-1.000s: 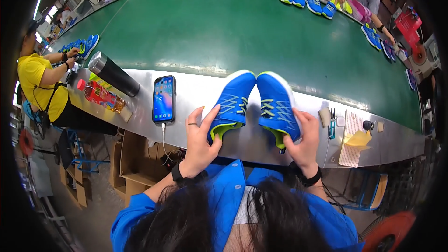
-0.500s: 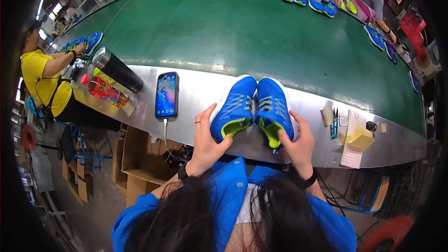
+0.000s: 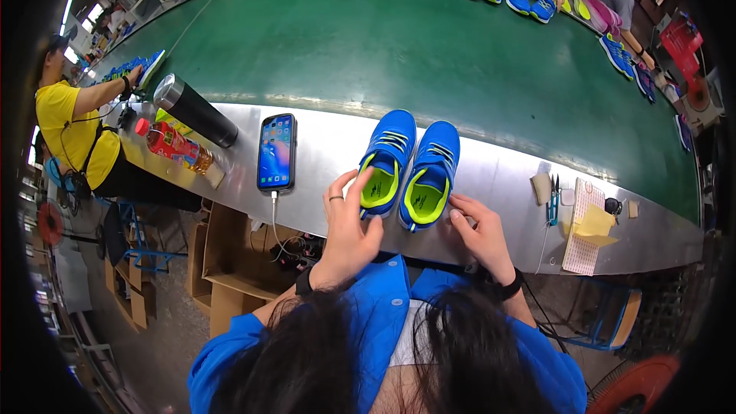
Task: Inspecting pairs of sneakers on a factory conveyor belt and organizing them.
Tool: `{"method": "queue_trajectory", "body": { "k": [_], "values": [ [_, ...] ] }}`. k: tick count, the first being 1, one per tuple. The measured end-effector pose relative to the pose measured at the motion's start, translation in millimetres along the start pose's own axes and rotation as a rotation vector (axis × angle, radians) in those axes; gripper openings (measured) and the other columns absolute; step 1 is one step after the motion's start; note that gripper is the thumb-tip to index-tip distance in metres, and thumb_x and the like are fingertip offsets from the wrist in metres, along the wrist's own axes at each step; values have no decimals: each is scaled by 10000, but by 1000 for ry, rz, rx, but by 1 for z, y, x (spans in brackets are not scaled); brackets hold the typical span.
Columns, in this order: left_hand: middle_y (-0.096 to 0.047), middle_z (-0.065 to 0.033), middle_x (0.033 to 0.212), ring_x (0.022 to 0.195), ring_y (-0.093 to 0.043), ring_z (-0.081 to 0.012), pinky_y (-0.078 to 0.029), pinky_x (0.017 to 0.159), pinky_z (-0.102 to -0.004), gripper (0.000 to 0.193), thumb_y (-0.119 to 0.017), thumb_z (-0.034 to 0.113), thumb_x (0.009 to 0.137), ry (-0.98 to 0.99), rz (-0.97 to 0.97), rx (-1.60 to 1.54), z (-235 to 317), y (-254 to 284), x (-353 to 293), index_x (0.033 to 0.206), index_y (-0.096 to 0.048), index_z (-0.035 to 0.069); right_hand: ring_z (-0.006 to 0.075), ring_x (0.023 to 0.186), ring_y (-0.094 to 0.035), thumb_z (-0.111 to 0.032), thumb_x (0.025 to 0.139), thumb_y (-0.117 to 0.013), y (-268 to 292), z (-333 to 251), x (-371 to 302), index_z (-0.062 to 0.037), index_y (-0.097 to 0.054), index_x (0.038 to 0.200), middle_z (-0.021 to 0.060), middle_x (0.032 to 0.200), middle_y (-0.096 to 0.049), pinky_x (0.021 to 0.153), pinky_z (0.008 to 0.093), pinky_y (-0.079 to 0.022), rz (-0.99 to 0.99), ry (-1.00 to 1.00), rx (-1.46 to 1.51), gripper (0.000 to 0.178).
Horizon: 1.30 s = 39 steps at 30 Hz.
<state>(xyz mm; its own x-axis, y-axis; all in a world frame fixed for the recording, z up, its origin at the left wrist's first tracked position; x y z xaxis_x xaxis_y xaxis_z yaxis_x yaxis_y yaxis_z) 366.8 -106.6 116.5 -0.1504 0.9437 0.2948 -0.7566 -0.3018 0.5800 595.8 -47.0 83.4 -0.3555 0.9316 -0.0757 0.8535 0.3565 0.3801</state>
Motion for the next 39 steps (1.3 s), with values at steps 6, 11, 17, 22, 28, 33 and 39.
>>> {"method": "queue_trajectory", "body": {
  "k": [6,11,17,22,28,33,39],
  "values": [
    [-492,-200,1151,1194,-394,-333,-208,991,-535,465,-736,252,685,-154,-306,373,44,-23,6,1124,-598,184,176,803,-649,-94,875,-581,-5,5,2,5,-619,1085,131,979,-659,742,283,-497,64,-18,63,236],
    [-552,-161,1063,1151,-436,-309,-216,959,-544,366,-792,313,589,-221,-174,416,32,-26,26,875,-646,138,112,752,-620,-87,893,-555,-6,17,2,-2,-618,1020,77,913,-659,625,241,-489,63,-143,189,165],
    [-577,-127,1035,1129,-456,-271,-217,953,-548,408,-781,342,578,-178,-125,452,-5,33,101,905,-672,125,65,690,-586,-105,914,-539,-9,23,10,-26,-644,976,29,856,-638,499,189,-456,68,-250,286,145],
    [-567,-131,1097,1186,-428,-289,-208,971,-558,430,-765,314,619,-68,189,767,-52,103,201,1005,-635,176,59,655,-586,-105,913,-543,-1,7,14,-32,-656,961,16,816,-632,488,189,-451,92,-249,287,143],
    [-534,-111,1156,1202,-402,-312,-221,950,-569,335,-724,272,687,8,598,572,-69,90,246,1002,-618,231,93,712,-624,-111,915,-546,-2,4,28,-29,-645,1021,34,861,-635,539,219,-500,-68,-262,226,167],
    [-625,1,983,949,-563,-110,-454,820,-274,156,-666,137,832,58,-166,-566,-63,-77,240,980,-636,100,131,807,-639,-123,933,-521,22,-2,77,-14,-598,1096,75,1000,-617,566,242,-531,-155,-201,352,211],
    [-629,-5,866,783,-565,-68,-454,689,-231,119,-604,157,904,196,-352,-995,-68,-176,256,939,-612,44,216,916,-643,-100,930,-504,87,-11,240,-20,-490,1187,142,1103,-572,691,291,-549,51,-133,429,270]
  ]
}}
Point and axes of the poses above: each hand's wrist, its own x-axis towards the middle knuckle, its own y-axis out of the back of the hand, z = x × y, the point moved 4 cm from there along x, towards the middle knuckle
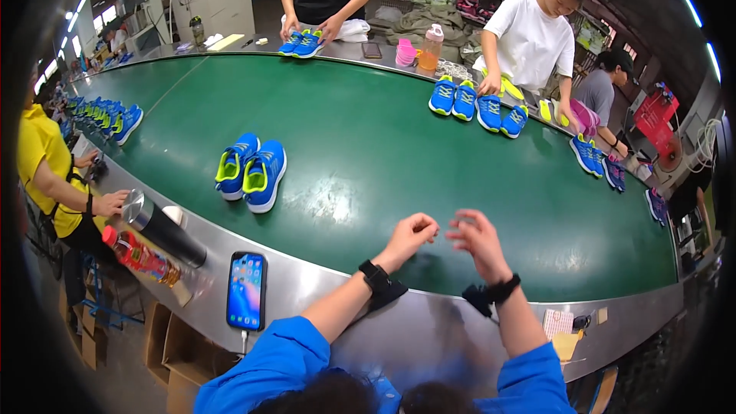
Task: Inspecting pairs of sneakers on a factory conveyor belt and organizing them.
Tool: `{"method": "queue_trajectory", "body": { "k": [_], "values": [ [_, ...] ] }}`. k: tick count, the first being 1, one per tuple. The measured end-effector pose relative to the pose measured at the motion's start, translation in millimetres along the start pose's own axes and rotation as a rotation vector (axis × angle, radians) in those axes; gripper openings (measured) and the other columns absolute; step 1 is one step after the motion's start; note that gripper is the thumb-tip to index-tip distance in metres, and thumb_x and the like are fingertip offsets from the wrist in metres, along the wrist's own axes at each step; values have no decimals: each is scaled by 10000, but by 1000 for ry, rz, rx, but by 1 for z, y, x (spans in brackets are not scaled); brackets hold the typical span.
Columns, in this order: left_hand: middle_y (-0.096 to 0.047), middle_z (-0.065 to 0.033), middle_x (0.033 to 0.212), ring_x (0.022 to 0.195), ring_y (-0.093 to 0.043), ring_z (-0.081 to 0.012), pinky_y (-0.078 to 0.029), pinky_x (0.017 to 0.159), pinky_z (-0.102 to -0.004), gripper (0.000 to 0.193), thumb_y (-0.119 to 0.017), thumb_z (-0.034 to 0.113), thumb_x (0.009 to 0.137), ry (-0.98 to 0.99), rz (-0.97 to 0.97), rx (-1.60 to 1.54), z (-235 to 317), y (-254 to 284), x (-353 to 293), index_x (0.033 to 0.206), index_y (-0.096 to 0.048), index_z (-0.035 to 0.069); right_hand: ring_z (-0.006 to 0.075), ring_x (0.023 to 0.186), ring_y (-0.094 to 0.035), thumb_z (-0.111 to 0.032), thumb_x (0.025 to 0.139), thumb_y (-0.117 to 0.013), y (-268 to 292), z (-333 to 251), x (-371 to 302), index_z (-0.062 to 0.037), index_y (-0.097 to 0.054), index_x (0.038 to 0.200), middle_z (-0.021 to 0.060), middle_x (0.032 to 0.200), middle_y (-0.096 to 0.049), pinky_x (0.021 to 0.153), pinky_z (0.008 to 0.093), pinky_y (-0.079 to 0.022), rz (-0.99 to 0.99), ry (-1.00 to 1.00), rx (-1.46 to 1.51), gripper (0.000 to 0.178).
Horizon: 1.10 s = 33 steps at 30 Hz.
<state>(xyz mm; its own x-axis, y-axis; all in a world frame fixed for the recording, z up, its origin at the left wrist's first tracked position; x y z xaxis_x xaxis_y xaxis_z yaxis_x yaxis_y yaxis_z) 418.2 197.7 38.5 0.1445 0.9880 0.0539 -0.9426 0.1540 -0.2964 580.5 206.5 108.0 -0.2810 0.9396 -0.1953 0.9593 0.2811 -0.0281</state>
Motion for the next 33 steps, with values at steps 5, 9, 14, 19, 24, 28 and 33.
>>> {"method": "queue_trajectory", "body": {
  "k": [5,9,14,19,24,28,33],
  "values": [
    [-566,30,725,642,-501,-36,-426,572,-206,128,-610,162,894,2,126,151,-22,4,15,853,-598,42,291,931,-640,-9,889,-515,39,-5,173,-66,-290,1335,174,1149,-487,773,323,-559,156,50,212,503],
    [-594,9,727,654,-540,-49,-465,602,-225,152,-611,165,887,44,47,261,-17,-5,17,850,-607,18,348,935,-618,27,863,-536,56,9,318,-153,-206,1372,193,1255,-362,788,402,-569,310,70,234,632],
    [-599,-93,734,636,-604,-208,-489,612,-305,145,-605,157,819,56,87,363,-17,-10,12,889,-601,30,328,890,-619,2,847,-611,39,11,427,-216,-192,1371,177,1251,-417,733,440,-583,505,195,416,706],
    [-587,-93,712,632,-608,-204,-489,617,-319,194,-634,189,797,173,56,403,-20,-17,11,885,-576,26,290,899,-615,-30,740,-743,69,10,467,-205,-350,1306,151,1229,-463,643,397,-599,733,200,264,711],
    [-607,-66,823,707,-609,-135,-498,651,-272,114,-634,90,826,59,262,306,-30,-3,21,904,-591,19,177,592,-520,32,683,-682,38,15,425,-186,-471,1088,67,893,-535,416,260,-437,509,-14,190,506],
    [-569,-12,862,746,-545,-85,-464,666,-226,108,-608,101,877,-58,508,102,-11,17,24,947,-569,29,92,512,-422,-35,762,-642,27,11,319,-157,-494,1037,46,886,-535,404,218,-329,-45,-55,-37,335],
    [-474,-49,1047,950,-462,-126,-389,873,-267,195,-575,103,877,-227,989,170,-7,56,19,1049,-509,41,83,843,-554,-127,796,-673,64,-38,172,-141,-511,1183,26,1196,-481,572,228,-469,-309,14,-424,420]
  ]
}}
Point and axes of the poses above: each hand's wrist, its own x-axis towards the middle knuckle, its own y-axis out of the back of the hand, z = x × y, the point moved 4 cm from there along x, towards the middle knuckle
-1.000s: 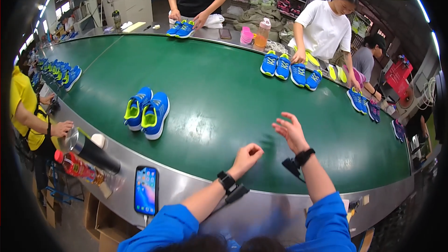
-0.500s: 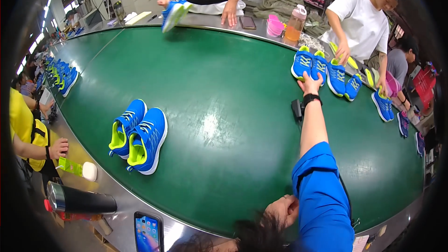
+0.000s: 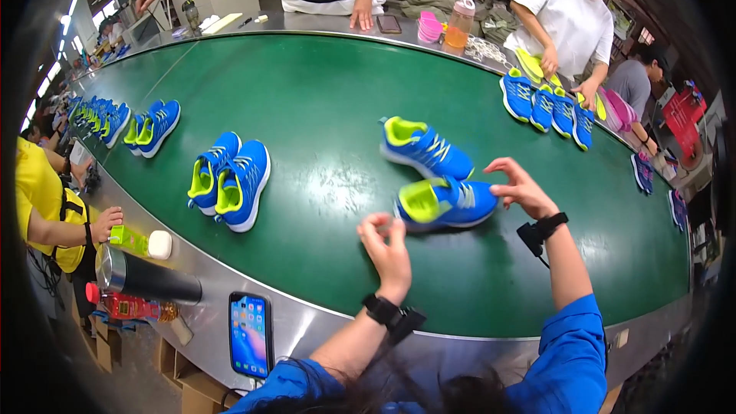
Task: Inspecting pairs of sneakers on a factory conveyor belt and organizing them.
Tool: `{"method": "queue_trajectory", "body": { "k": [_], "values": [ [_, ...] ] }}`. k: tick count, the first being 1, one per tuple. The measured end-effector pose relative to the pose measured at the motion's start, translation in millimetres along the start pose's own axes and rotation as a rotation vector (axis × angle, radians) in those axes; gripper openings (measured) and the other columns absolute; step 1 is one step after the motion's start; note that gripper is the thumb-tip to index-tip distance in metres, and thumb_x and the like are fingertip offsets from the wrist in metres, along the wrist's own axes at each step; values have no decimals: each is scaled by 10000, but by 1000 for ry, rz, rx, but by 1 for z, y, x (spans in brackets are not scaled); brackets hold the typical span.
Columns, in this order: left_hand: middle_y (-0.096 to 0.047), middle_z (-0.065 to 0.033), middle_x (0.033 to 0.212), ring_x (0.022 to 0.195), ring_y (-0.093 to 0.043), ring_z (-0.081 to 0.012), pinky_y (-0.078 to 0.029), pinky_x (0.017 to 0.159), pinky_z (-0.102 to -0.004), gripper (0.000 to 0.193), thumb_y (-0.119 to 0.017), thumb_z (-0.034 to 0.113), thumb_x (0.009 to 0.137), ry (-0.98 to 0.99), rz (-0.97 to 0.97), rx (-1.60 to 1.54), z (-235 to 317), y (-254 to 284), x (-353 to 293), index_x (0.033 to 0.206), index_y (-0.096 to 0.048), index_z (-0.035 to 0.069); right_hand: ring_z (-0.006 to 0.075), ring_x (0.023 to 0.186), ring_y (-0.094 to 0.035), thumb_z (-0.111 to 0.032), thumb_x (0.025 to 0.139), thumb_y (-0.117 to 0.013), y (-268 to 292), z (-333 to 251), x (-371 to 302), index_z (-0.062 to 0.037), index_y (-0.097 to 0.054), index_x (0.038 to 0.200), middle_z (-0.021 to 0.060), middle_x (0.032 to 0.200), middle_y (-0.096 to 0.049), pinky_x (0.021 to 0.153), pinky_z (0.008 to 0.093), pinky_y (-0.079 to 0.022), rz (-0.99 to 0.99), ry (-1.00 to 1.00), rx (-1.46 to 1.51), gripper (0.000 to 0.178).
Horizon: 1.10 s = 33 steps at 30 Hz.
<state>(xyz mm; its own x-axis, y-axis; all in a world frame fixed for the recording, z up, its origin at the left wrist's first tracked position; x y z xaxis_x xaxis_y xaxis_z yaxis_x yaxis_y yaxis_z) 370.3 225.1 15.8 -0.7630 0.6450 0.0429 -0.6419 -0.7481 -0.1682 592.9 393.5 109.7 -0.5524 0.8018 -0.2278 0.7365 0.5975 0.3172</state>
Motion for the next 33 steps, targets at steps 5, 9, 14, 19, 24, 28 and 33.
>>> {"method": "queue_trajectory", "body": {
  "k": [5,9,14,19,24,28,33],
  "values": [
    [-413,-112,1219,1144,-409,-224,-335,998,-361,326,-505,149,911,-19,40,-48,9,-4,3,1210,-447,34,170,1026,-581,-147,815,-664,21,17,-77,-144,-489,1275,71,1232,-481,677,288,-527,252,-43,-41,492],
    [-388,-129,1283,1196,-388,-251,-304,1038,-381,382,-461,174,935,-39,14,-39,12,-10,-3,1290,-422,37,264,1097,-486,-141,784,-675,-25,-26,-85,-107,-583,1137,100,1170,-518,853,353,-494,338,234,-579,367],
    [-370,-135,1293,1206,-380,-255,-302,1032,-372,372,-436,185,948,-6,74,-46,7,-6,-1,1289,-433,35,343,1117,-437,-147,733,-710,-114,-92,-13,-82,-579,1152,148,1225,-486,960,420,-416,84,648,-825,443],
    [-336,-179,1296,1179,-386,-275,-330,998,-370,398,-452,198,944,22,153,-59,18,-7,-3,1298,-407,21,304,1101,-455,-134,723,-662,-174,-95,69,-96,-680,998,148,1156,-506,910,374,-437,104,682,-1267,279],
    [-323,-183,1276,1209,-330,-289,-239,1053,-404,460,-494,203,919,-160,266,82,12,-7,-8,1302,-353,-9,268,1069,-469,-141,693,-634,-164,-90,49,-137,-716,757,87,1058,-538,880,358,-436,-99,835,-1283,104],
    [-319,-204,1288,1218,-317,-319,-238,1052,-425,511,-535,240,899,-230,257,118,21,-4,-12,1302,-351,-14,333,1149,-432,-64,697,-683,-126,-100,-39,-102,-689,794,123,1158,-525,982,415,-385,-68,764,-948,104],
    [-320,-182,1344,1249,-332,-302,-290,1047,-398,585,-584,327,890,-77,105,137,9,-9,-4,1343,-375,23,252,1008,-506,-196,799,-691,-79,-24,-109,-55,-543,1131,127,1139,-518,871,367,-440,343,112,-385,391]
  ]
}}
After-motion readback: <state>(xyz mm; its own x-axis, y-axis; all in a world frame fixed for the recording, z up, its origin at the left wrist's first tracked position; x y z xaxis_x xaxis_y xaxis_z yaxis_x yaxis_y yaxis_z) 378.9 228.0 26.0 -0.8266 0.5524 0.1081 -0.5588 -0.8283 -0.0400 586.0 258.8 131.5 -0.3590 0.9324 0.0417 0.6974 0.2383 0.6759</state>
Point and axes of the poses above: each hand's wrist, its own x-axis towards the middle knuckle, its own y-axis out of the back of the hand, z = x × y, the point moved 4 cm from there along x, towards the middle knuckle
